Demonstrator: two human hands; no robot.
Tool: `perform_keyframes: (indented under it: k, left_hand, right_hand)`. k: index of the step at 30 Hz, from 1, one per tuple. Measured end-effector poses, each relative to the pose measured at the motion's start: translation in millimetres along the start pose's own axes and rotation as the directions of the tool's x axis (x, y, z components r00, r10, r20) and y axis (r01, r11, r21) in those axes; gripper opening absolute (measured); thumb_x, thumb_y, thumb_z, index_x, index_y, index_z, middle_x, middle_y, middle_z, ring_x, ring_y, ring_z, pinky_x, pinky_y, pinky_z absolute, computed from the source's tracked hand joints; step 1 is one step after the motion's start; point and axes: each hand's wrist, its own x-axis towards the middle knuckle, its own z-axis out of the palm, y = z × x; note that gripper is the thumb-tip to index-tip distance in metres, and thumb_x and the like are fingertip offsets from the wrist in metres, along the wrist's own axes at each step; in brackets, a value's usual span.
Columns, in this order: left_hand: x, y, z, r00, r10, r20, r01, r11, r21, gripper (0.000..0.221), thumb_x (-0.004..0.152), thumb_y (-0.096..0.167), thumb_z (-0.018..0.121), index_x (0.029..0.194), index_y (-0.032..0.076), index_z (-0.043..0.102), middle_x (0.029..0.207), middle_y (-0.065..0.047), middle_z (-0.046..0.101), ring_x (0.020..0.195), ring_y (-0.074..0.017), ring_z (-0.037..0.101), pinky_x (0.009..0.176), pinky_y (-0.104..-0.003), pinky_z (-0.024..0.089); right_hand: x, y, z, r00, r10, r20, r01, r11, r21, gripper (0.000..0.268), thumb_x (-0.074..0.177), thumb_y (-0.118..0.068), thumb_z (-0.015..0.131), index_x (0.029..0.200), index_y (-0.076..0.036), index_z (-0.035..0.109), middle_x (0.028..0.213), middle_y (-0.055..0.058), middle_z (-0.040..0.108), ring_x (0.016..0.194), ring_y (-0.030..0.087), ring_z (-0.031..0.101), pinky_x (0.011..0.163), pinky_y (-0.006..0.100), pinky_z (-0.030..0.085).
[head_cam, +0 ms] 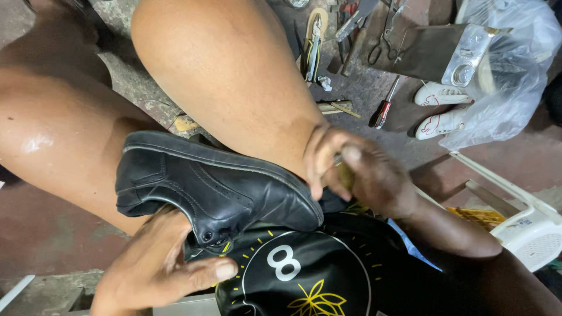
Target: The person sews a black leather shoe by hand, using a needle and thread to stitch along the seam between the upper and the sole.
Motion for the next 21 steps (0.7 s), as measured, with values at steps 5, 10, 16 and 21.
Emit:
perform_keyframes:
  k: [5,10,16,21]
  left_hand:
    - [20.8,-15.0,6.0,0.927,-0.374,-0.036,0.36,0.912,-0.198,0.092,0.05,0.021,0.095,0.134,0.0,0.065,0.13,-0.014,0.07,0.119,-0.024,0.063,0.09,-0.039,0.058]
    - [23.1,-26.0,5.8,0.993,-0.084,-0.08,0.085,0.996,0.002,0.084,0.052,0.011,0.098,0.128,-0.011,0.068,0.133,-0.019,0.069,0.126,-0.0259,0.06,0.1,-0.039,0.052]
    - [17.8,-26.5,12.4,0.888,-0.424,-0.175,0.373,0.89,-0.264,0.093,0.039,0.008,0.094,0.126,-0.007,0.064,0.126,-0.015,0.069,0.111,-0.0257,0.069,0.076,-0.042,0.063]
    - [20.1,-27.0,18.3,0.88,-0.431,-0.199,0.37,0.886,-0.28,0.092,0.041,0.009,0.095,0.126,-0.007,0.065,0.124,-0.017,0.071,0.111,-0.0266,0.069,0.079,-0.041,0.067]
  right_hand:
    - [-30.3,-8.8,-28.8,0.902,-0.406,-0.145,0.193,0.681,-0.707,0.019,0.112,-0.01,0.046,0.113,-0.002,0.063,0.115,0.012,0.057,0.074,0.009,0.056,0.059,0.024,0.049]
    - [-54.9,8.6,-27.5,0.993,-0.117,0.005,0.082,0.666,-0.741,0.03,0.096,-0.004,0.064,0.123,-0.011,0.072,0.069,-0.003,0.067,0.05,0.004,0.057,0.046,0.025,0.045]
    - [-56.4,8.4,-9.2,0.994,-0.072,0.08,0.108,0.715,-0.691,0.044,0.086,0.002,0.067,0.128,-0.012,0.07,0.074,0.006,0.065,0.057,0.015,0.064,0.051,0.032,0.051]
    - [-46.5,-4.8,-3.3,0.994,-0.047,0.1,0.106,0.668,-0.736,0.045,0.086,0.0,0.068,0.129,-0.014,0.069,0.075,0.006,0.066,0.059,0.018,0.067,0.053,0.032,0.052]
